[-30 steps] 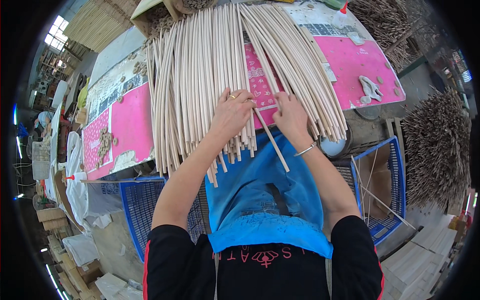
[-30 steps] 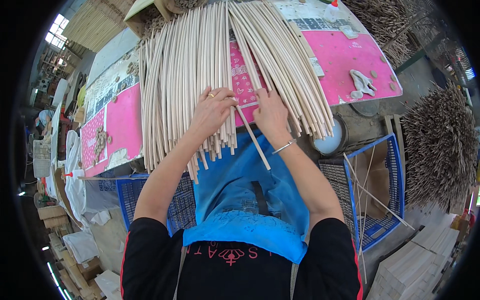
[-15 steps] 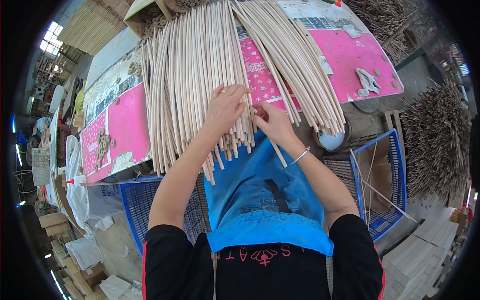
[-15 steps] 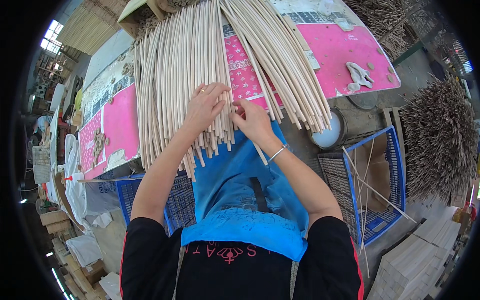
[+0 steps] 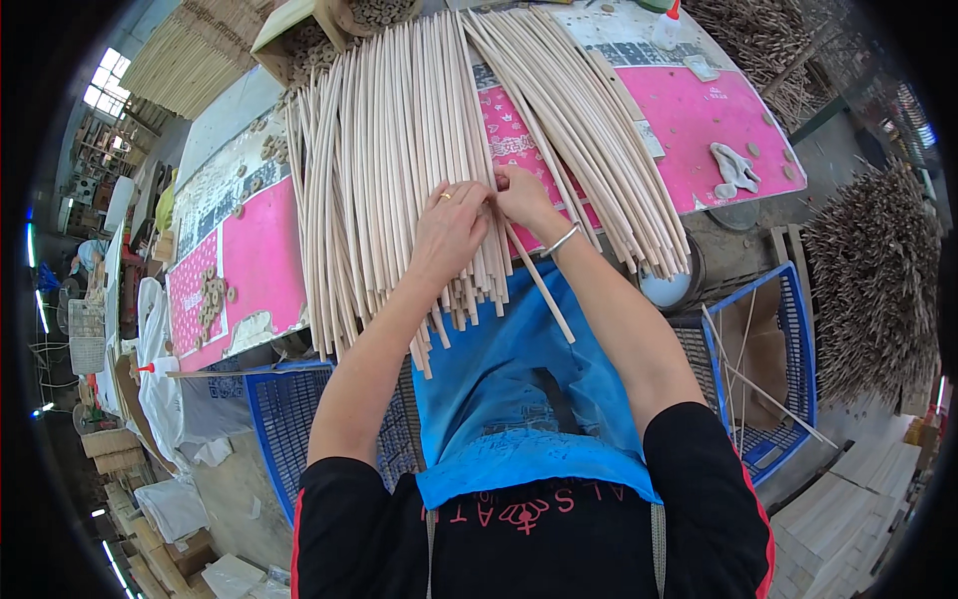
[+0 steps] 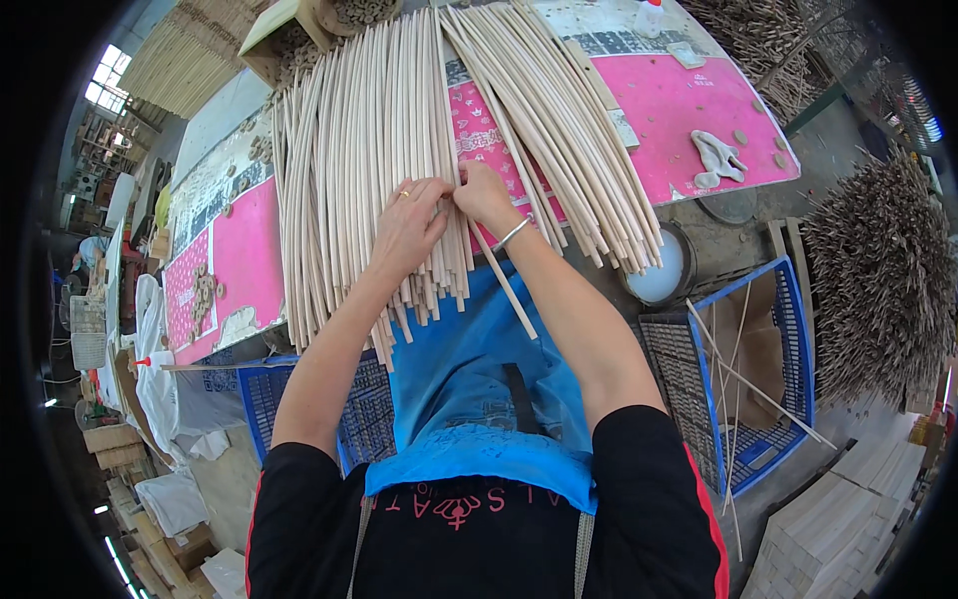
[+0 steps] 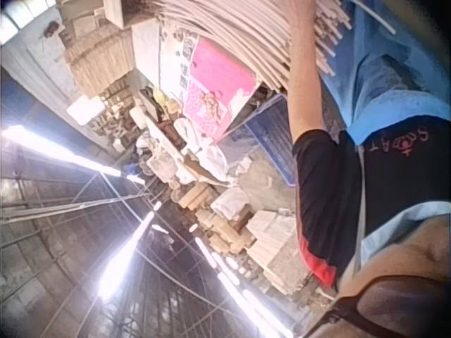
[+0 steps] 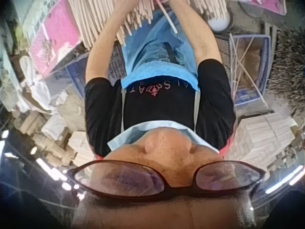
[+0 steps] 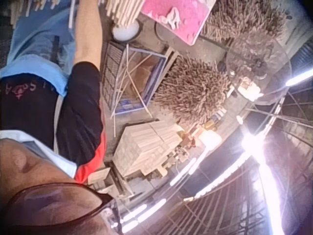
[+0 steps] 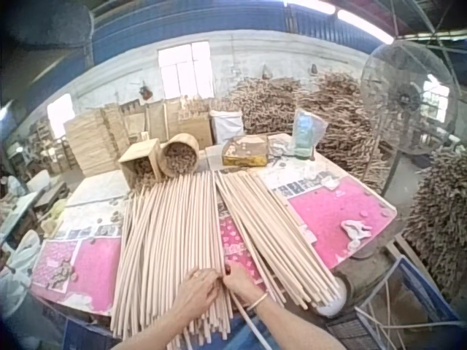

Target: Assembling wooden dowels by sorting them and applying glue to join components at a workbench.

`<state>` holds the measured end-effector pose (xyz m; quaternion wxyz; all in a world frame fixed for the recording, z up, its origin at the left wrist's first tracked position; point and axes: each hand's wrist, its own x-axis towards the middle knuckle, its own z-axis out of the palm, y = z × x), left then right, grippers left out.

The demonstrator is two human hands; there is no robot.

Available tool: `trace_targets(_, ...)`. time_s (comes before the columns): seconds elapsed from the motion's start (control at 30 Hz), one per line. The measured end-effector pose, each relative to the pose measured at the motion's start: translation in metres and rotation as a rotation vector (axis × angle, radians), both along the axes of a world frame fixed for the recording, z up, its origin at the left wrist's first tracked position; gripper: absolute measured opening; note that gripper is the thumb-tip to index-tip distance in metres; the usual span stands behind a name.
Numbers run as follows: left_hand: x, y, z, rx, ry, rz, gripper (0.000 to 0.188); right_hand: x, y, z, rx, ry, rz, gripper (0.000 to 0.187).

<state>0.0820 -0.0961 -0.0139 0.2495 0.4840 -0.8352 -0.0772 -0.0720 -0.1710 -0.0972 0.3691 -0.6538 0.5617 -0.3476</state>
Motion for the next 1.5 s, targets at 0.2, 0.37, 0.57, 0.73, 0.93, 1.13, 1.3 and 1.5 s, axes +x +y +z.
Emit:
trace_targets(0.2, 0.002, 0.004, 0.008, 0.065, 0.113, 0.009, 0.032, 0.000, -0.016, 0.031, 0.361, -0.116, 0.017, 0.036)
trace_targets(0.37, 0.004, 0.004, 0.004, 0.042, 0.034, -0.005, 0.021, -0.040, -0.015, 0.027, 0.137, -0.119, 0.072, 0.038)
trace_targets(0.57, 0.012, 0.005, 0.003, 0.024, 0.001, -0.017, 0.009, -0.056, 0.017, 0.052, -0.395, 0.548, -0.097, 0.053)
trace_targets(0.73, 0.009, 0.001, 0.006, -0.021, -0.028, -0.084, 0.011, -0.058, 0.025, 0.049, -0.732, 0.628, -0.071, 0.046)
trace_targets(0.93, 0.011, 0.002, 0.004, -0.067, 0.024, -0.079, 0.010, -0.012, 0.005, 0.030, -0.039, -0.062, -0.021, 0.038)
trace_targets(1.13, 0.012, 0.002, 0.003, -0.081, 0.031, -0.081, 0.011, -0.002, -0.023, 0.023, 0.383, -0.393, 0.081, 0.044)
trace_targets(1.3, 0.015, 0.004, 0.005, 0.006, 0.036, -0.064, 0.011, 0.004, -0.030, 0.020, 0.335, -0.154, 0.114, 0.025)
trace_targets(1.5, 0.013, 0.004, 0.005, -0.060, 0.043, -0.061, 0.008, -0.023, -0.014, 0.032, -0.172, 0.263, -0.084, 0.035)
